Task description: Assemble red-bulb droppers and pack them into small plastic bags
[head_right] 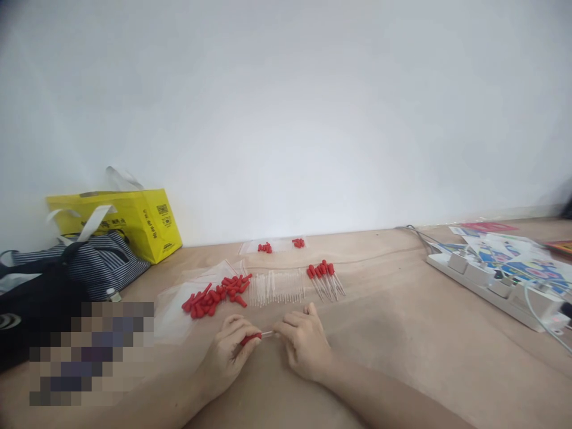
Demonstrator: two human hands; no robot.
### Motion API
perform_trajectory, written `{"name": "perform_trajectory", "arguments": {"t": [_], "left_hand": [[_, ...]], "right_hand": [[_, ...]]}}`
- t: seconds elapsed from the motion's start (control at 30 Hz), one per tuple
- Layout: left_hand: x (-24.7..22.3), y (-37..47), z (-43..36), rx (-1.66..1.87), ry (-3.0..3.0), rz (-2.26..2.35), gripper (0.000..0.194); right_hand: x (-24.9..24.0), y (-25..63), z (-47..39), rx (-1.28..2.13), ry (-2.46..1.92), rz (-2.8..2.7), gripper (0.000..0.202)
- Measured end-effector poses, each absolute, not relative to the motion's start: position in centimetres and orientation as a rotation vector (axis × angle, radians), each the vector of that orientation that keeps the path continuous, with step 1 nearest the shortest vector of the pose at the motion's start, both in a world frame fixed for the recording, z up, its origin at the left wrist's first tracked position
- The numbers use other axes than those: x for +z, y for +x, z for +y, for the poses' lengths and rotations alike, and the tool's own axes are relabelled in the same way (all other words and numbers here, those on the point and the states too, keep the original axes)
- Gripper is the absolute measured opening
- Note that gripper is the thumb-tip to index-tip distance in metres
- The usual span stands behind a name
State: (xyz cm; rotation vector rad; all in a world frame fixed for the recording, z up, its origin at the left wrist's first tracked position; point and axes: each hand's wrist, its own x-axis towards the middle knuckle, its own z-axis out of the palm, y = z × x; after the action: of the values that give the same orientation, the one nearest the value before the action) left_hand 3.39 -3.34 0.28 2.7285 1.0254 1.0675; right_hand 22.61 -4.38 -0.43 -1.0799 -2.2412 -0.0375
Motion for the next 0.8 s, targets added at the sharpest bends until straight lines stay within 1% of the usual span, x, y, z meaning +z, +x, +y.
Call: {"name": "perform_trajectory", "arguments": {"t": [0.33, 0.63, 0.73, 0.8], "left_hand": [[0.3, 3.5, -3.5, 1.045, 2.736, 1.080, 0.019], [0.6, 3.4, -3.1, 1.020, 2.719, 1.119, 0.016], [0.8, 3.3, -2.8, 1.001, 2.714, 1.169, 0.018], [0.9, 3.2, -2.6, 0.999, 2.716, 1.195, 0.019]], "right_hand": [[-0.5, 22.0, -4.1, 0.012, -1.058, -2.240, 0.023], [-0.3, 22.2, -3.5, 0.195, -1.016, -2.272, 0.024], [-0.3, 22.7, -3.1, 0.231, -0.957, -2.330, 0.030], [-0.3, 23.1, -2.9, 0.191, -0.965, -2.328, 0.036]]}}
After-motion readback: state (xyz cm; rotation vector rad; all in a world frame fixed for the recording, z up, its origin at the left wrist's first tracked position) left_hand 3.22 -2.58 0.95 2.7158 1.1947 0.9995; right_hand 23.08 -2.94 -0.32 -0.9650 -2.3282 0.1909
